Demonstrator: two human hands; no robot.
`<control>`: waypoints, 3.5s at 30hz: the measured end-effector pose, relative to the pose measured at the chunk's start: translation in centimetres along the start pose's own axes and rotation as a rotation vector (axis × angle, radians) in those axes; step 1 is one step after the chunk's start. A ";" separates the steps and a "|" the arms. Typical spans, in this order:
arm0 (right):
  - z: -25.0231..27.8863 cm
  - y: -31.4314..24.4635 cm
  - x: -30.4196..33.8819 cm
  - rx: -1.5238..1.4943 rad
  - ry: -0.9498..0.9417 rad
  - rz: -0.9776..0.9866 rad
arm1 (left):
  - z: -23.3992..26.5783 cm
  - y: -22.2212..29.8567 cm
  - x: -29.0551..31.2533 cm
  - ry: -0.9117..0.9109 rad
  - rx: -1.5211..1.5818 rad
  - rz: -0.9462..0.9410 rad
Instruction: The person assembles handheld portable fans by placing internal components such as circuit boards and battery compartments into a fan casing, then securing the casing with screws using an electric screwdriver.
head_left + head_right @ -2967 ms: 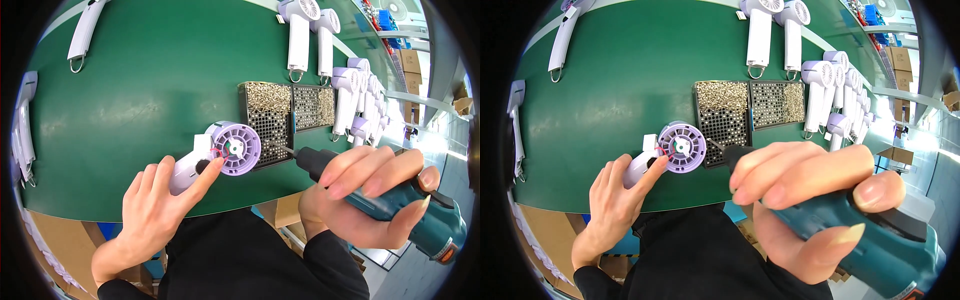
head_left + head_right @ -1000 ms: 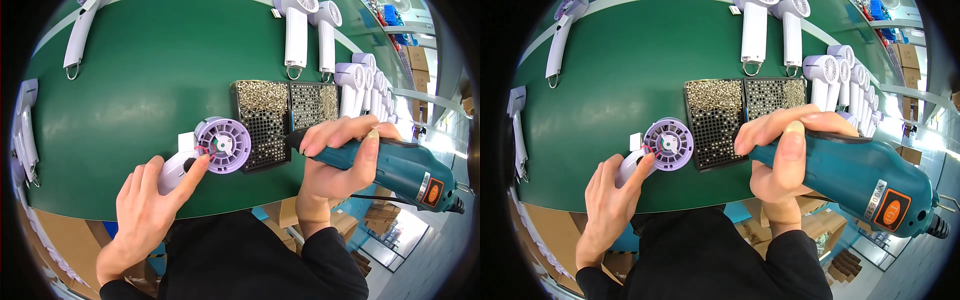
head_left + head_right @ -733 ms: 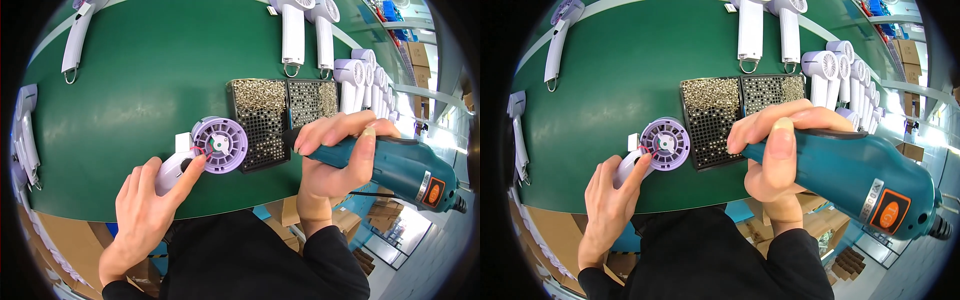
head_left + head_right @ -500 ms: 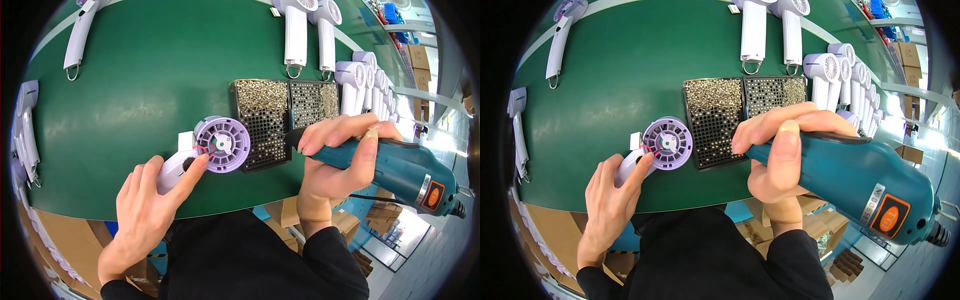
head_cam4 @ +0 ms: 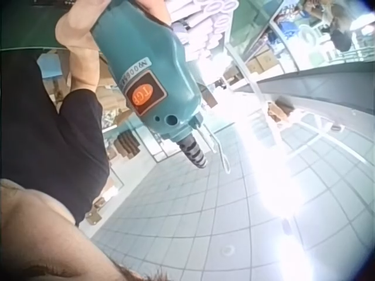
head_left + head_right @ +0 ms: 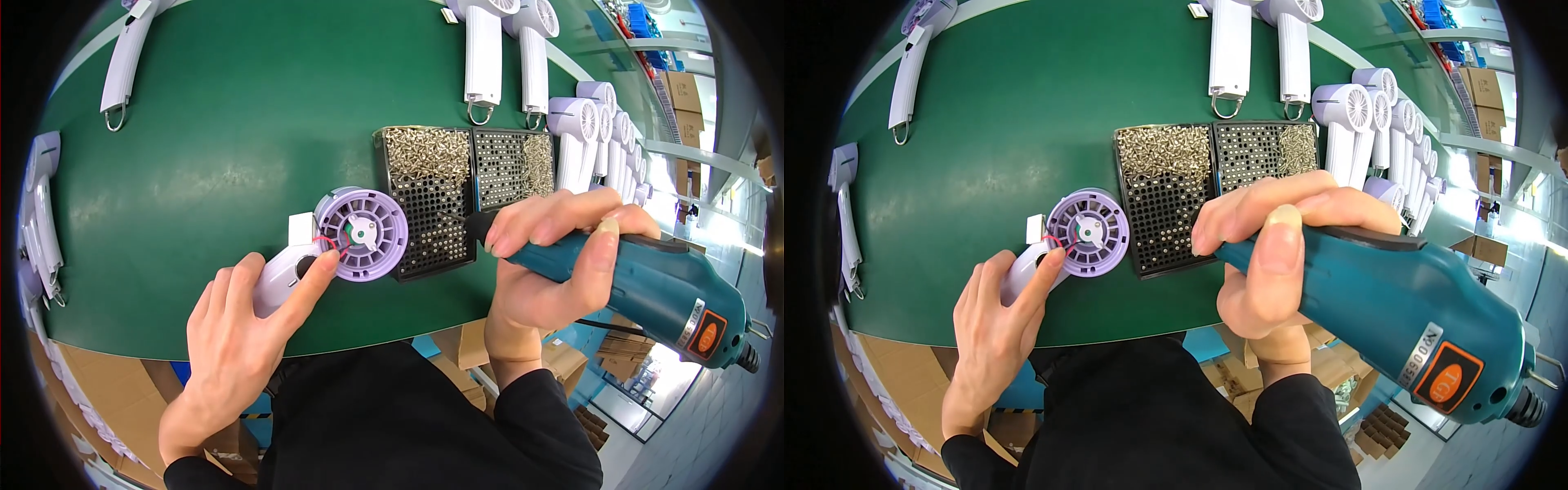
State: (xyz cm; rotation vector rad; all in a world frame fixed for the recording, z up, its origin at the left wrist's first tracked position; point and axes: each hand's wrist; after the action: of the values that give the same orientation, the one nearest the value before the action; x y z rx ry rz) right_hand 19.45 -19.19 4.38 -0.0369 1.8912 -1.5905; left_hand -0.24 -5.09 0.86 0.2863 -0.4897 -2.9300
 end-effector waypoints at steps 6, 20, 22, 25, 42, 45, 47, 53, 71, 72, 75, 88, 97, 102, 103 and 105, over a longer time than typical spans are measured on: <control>-0.1 -0.2 0.1 -0.017 0.004 0.002 | 0.1 0.0 0.0 -0.006 0.000 0.000; -0.4 -0.6 -0.1 0.056 0.004 0.000 | 0.4 -0.1 0.0 -0.035 0.023 0.012; -0.6 -0.9 -0.1 -0.007 0.051 0.021 | 0.6 -0.1 0.0 -0.036 0.039 -0.001; -0.8 -2.5 -0.5 -0.107 0.001 0.067 | 0.7 -0.2 0.1 -0.025 0.049 -0.021; -4.2 -4.8 0.2 -0.184 -0.443 0.015 | 1.0 -0.4 0.3 -0.051 0.100 0.020; -4.8 -4.5 0.7 -0.134 -0.449 -0.009 | 0.9 -0.6 0.4 -0.025 0.079 0.018; -5.3 -4.8 1.5 -0.098 -0.416 -0.049 | 1.1 -0.8 0.5 -0.038 0.068 0.005; -6.5 -3.8 2.5 -0.026 -0.243 -0.084 | 0.7 -0.8 0.3 -0.039 0.118 -0.018; -1.7 -7.0 0.1 -0.329 -0.218 0.196 | 1.6 -0.4 0.2 0.008 0.017 -0.054; -0.7 -6.5 -0.4 -0.272 -0.172 0.160 | 1.7 -0.3 -0.2 -0.005 0.033 -0.051; -0.6 -2.7 -1.2 -0.044 0.014 0.099 | 1.3 -0.5 0.1 -0.035 0.030 -0.025; 0.4 0.8 -1.1 -0.024 0.092 0.083 | 2.6 0.2 -2.0 -0.196 0.018 -0.043; -0.1 0.6 -1.2 0.046 0.068 0.060 | 3.1 0.4 -2.4 -0.278 0.028 -0.004; -0.3 0.2 -1.1 0.042 0.123 0.050 | 3.1 0.1 -2.3 -0.302 0.006 -0.022; -0.1 0.1 -1.1 0.051 0.125 0.058 | 3.0 0.0 -2.1 -0.306 -0.015 -0.033; -0.2 -0.7 -1.0 -0.044 0.187 0.072 | 2.7 0.0 -1.4 -0.292 -0.031 -0.029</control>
State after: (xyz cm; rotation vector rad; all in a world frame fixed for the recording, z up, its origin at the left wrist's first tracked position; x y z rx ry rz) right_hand 19.83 -18.75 5.42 0.1649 2.0460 -1.5486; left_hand 0.54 -4.01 3.61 -0.1431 -0.4795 -3.0177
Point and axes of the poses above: each hand's wrist, its own x-axis away from the middle knuckle, its own z-axis out of the back of the hand, y = z × x, and after that the axes turned 1 degree about -z, right-handed
